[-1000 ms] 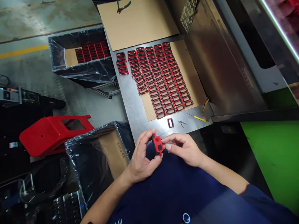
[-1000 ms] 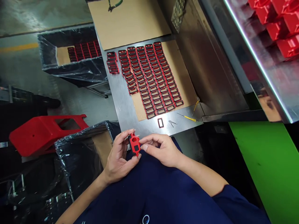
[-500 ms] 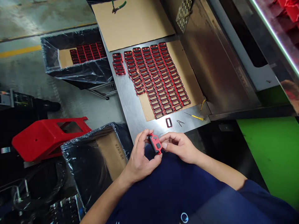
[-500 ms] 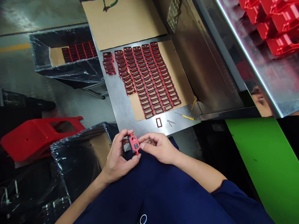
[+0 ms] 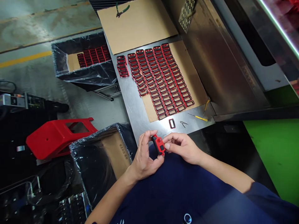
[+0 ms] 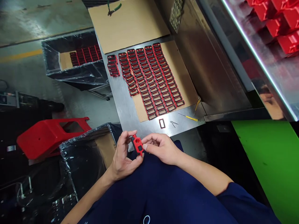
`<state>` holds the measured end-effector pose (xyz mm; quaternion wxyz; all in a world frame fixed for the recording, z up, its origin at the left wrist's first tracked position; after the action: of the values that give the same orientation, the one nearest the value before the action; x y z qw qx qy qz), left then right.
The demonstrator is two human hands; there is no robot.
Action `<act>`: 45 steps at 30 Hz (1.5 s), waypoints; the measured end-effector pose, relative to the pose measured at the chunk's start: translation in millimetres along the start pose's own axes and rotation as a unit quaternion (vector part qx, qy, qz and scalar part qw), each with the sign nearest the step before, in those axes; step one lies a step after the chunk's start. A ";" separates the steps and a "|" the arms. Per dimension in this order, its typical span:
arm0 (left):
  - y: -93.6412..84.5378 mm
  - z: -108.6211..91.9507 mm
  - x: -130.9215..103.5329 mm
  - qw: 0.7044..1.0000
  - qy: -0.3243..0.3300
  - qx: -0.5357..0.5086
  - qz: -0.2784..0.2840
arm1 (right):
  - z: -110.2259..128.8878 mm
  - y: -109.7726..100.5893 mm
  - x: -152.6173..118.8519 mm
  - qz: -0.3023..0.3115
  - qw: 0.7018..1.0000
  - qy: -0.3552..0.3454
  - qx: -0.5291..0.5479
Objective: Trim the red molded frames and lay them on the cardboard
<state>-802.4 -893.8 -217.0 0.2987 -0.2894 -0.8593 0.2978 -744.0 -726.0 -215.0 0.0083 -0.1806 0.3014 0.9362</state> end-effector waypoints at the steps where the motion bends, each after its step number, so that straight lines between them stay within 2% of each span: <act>1: 0.6 0.7 -0.4 1.000 -0.003 -0.003 0.005 | 0.1 -0.1 0.3 0.000 1.000 0.005 0.004; 5: 3.3 2.4 -1.0 1.000 0.000 -0.005 0.012 | -2.0 -2.4 1.7 -0.003 0.999 0.025 0.019; 10: 6.4 2.6 1.8 0.999 0.041 0.002 -0.002 | -5.6 -2.3 3.9 -0.005 0.999 0.032 0.028; 16: 8.1 5.4 1.8 0.997 0.072 0.032 -0.011 | 0.9 3.6 5.0 -0.014 0.999 0.013 -0.047; 20: 9.9 11.2 -5.3 0.994 0.093 0.033 -0.047 | 3.4 2.9 4.5 0.007 0.997 -0.015 -0.080; 27: 6.6 8.7 -3.6 0.992 0.114 0.029 -0.055 | -0.3 -3.8 2.9 0.061 0.998 -0.031 -0.012; 31: 2.5 0.5 6.1 0.990 0.127 0.024 -0.052 | -4.6 -7.4 6.3 0.087 0.993 0.003 0.082; 33: 1.6 -1.4 9.1 0.991 0.120 -0.003 -0.055 | -9.0 -9.0 9.0 0.090 0.987 0.035 0.128; 38: 2.4 -0.4 8.2 0.995 0.053 -0.077 -0.027 | -18.9 -9.1 11.2 0.081 0.968 0.096 0.219; 45: 6.2 2.6 -2.3 0.987 -0.031 -0.158 -0.012 | -22.4 -9.1 9.4 0.073 0.957 0.141 0.242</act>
<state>-800.7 -892.2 -223.7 0.2260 -0.3135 -0.9076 0.1640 -744.1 -732.1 -240.2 -0.0590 -0.2808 0.5295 0.7983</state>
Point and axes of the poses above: each hand's wrist, its own x-axis towards the middle knuckle, its own y-axis out of the palm, z = x × y, the point moved 2 cm from there along x, towards the middle knuckle, and after that the axes turned 12 degrees about x, right-handed, at the moved point
